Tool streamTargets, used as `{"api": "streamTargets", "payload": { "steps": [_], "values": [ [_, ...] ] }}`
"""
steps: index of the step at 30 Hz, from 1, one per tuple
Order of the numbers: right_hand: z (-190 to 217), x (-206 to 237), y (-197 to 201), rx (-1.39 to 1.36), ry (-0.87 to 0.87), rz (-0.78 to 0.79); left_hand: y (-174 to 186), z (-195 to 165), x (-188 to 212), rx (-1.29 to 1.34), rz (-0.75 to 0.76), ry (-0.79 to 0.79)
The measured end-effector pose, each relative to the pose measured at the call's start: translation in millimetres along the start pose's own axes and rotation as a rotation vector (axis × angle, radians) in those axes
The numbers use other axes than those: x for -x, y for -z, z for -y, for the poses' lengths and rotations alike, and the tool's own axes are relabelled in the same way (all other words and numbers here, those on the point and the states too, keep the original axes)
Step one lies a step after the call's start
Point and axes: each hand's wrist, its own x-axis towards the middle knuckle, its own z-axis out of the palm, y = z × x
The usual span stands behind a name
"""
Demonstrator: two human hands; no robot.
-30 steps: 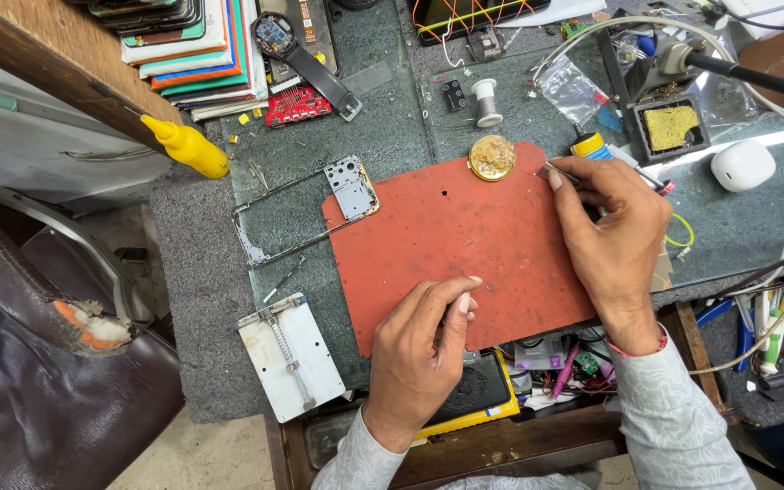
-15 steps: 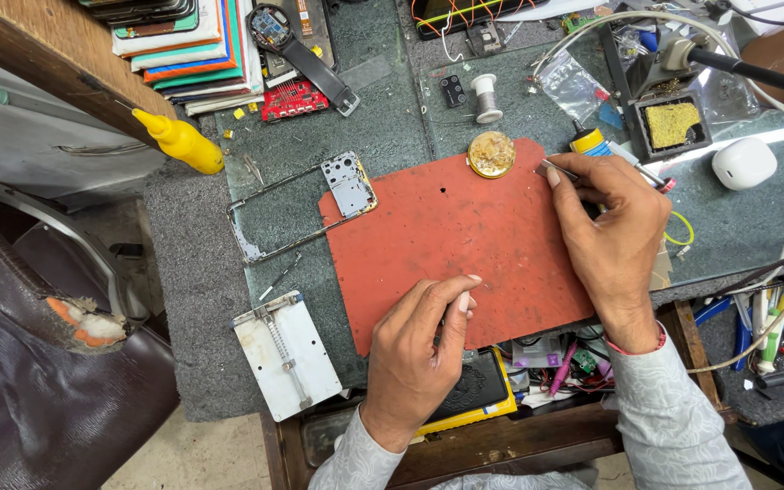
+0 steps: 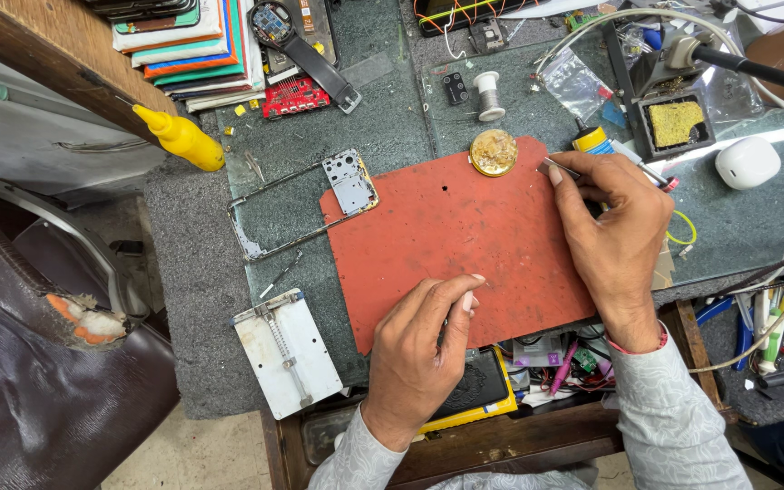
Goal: The person uses a prying tool to separate a light-blue smartphone back cover from its chassis, then places the cover aside. They pick up a second smartphone with its back already open, use a screwdriver to remove screws from the internal frame, and continue unscrewing components while the phone remains open on the workbench.
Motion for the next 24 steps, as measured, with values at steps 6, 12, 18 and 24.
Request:
{"api": "streamTargets", "payload": {
  "steps": [6, 12, 18, 24],
  "values": [
    [0.0, 0.1, 0.5, 0.006, -0.002, 0.002, 0.9, -0.8, 0.2, -0.016, -0.001, -0.012],
    [0.4, 0.4, 0.4, -0.004, -0.001, 0.001, 0.8, -0.7, -0.3, -0.023, -0.003, -0.027],
    [0.5, 0.3, 0.4, -0.003, 0.005, -0.002, 1.2, -1.7, -0.2, -0.037, -0.008, -0.044],
    [0.6, 0.2, 0.9, 0.007, 0.005, 0.003, 0.6, -2.1, 0.0, -0.048, -0.009, -0.041]
  ]
}}
